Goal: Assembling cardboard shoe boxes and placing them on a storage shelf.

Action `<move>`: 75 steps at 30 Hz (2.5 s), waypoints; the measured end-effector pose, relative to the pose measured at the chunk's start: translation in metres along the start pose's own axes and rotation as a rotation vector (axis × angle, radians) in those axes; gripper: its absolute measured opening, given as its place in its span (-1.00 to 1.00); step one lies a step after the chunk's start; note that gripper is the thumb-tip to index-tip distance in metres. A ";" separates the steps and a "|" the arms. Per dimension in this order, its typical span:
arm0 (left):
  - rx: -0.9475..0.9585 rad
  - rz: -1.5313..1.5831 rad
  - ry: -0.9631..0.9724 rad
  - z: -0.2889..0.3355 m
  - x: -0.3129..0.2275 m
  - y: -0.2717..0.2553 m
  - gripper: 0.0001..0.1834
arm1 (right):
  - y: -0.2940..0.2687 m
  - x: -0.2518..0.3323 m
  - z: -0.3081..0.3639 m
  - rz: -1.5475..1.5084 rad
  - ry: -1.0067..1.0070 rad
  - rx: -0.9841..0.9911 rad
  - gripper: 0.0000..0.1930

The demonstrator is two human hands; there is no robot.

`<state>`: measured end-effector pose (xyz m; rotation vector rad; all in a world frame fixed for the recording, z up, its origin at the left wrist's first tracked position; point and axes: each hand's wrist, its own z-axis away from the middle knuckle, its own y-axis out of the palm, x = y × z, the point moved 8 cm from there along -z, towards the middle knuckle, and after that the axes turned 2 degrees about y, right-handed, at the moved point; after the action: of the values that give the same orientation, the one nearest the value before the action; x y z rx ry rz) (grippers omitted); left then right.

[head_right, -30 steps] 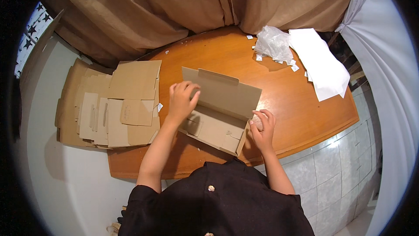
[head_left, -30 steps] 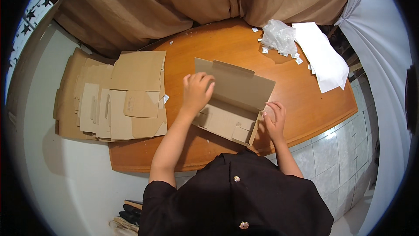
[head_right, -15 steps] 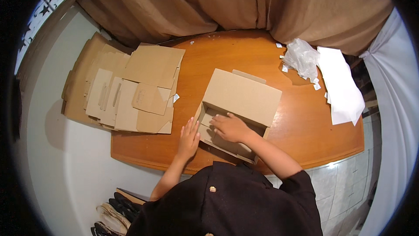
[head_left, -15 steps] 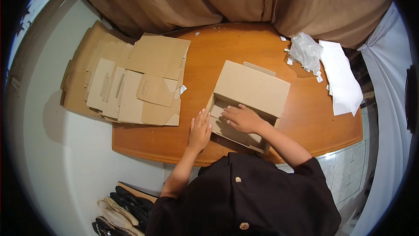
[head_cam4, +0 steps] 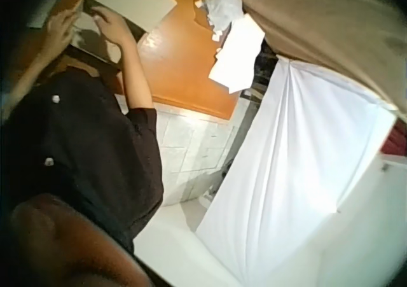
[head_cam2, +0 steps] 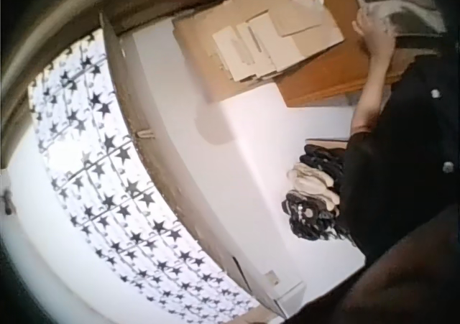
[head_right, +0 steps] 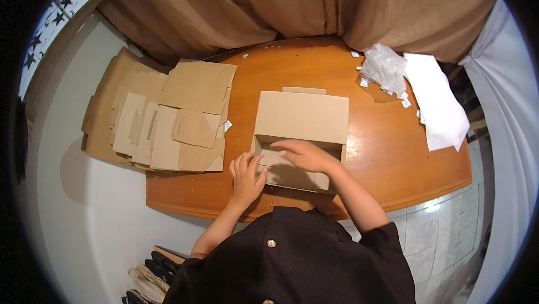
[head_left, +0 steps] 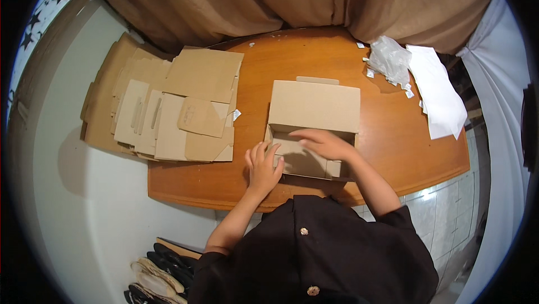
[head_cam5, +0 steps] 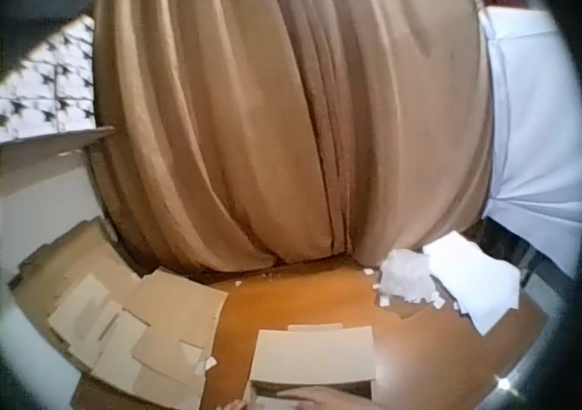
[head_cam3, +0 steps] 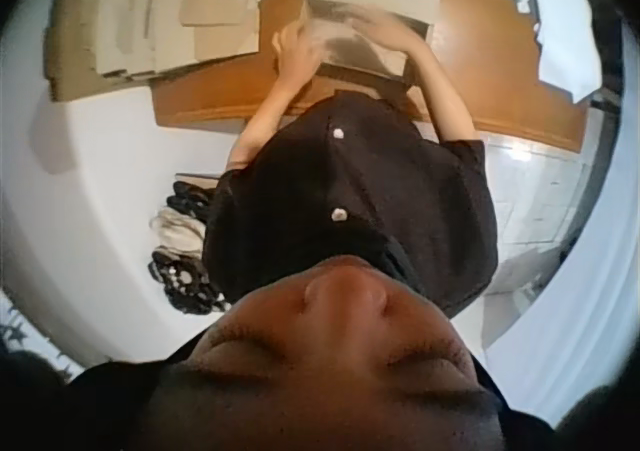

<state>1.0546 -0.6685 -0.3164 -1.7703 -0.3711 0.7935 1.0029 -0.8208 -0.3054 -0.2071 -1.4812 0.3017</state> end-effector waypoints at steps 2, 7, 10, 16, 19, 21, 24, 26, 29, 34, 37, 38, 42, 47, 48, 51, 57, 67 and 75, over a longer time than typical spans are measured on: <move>-0.053 0.202 0.297 -0.020 -0.040 -0.012 -0.60 | -0.044 -0.002 0.058 -0.171 0.024 -0.361 -0.67; 0.582 0.330 0.776 -0.043 -0.120 0.083 -0.63 | -0.065 -0.092 0.207 -0.275 0.192 -1.001 -0.73; 0.924 0.120 1.027 -0.030 -0.141 0.145 -0.55 | -0.032 -0.110 0.264 -0.339 0.293 -1.132 -0.74; 1.073 -0.321 1.082 -0.005 -0.139 0.197 -0.35 | 0.018 -0.113 0.291 -0.473 0.374 -1.316 -0.72; 0.994 -0.235 1.134 -0.024 -0.147 0.178 -0.41 | 0.024 -0.089 0.258 -0.374 0.335 -1.298 -0.69; 1.026 0.308 0.730 -0.053 -0.140 0.158 -0.53 | 0.020 -0.049 0.225 -0.083 0.270 -1.188 -0.73; 0.495 0.611 0.813 -0.069 -0.130 0.066 -0.65 | 0.019 -0.026 0.201 0.333 0.225 -1.069 -0.76; 0.293 0.525 0.785 -0.062 -0.095 0.017 -0.71 | 0.025 -0.026 0.190 0.509 0.221 -1.010 -0.77; -0.150 0.464 0.613 -0.021 -0.017 -0.023 -0.61 | 0.033 -0.027 0.178 0.710 0.187 -0.973 -0.76; -0.067 0.145 0.549 0.034 0.017 -0.003 -0.53 | 0.042 -0.034 0.175 0.824 0.135 -1.049 -0.70; -0.035 0.256 0.567 0.028 0.026 0.020 -0.67 | 0.043 -0.029 0.174 0.900 0.116 -1.054 -0.69; -0.042 0.283 0.563 0.027 0.026 0.023 -0.79 | 0.042 -0.031 0.176 0.888 0.126 -1.067 -0.69; -0.071 0.285 0.625 0.024 0.025 0.033 -0.81 | 0.033 -0.030 0.185 0.778 0.161 -1.192 -0.69; -0.067 0.331 0.610 0.017 0.016 0.036 -0.85 | 0.024 -0.041 0.189 0.870 0.188 -1.103 -0.71; -0.072 0.325 0.623 0.015 0.011 0.035 -0.85 | 0.021 -0.041 0.191 0.857 0.171 -1.097 -0.72; -0.048 0.341 0.647 0.005 -0.011 0.039 -0.86 | 0.006 -0.044 0.202 0.845 0.153 -1.117 -0.73; 0.023 0.389 0.634 -0.014 -0.067 0.068 -0.85 | -0.035 -0.065 0.243 0.836 0.143 -1.193 -0.75; 0.024 0.386 0.360 -0.033 -0.149 0.102 -0.81 | -0.143 -0.087 0.286 0.610 -0.004 -1.116 -0.79; -0.076 0.216 0.163 -0.022 -0.173 0.094 -0.64 | -0.240 -0.175 0.342 0.691 0.488 -1.265 -0.63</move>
<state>0.9308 -0.8209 -0.3428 -1.9541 -0.1035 0.7869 0.6682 -1.1206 -0.3655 -1.6920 -0.8783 -0.1870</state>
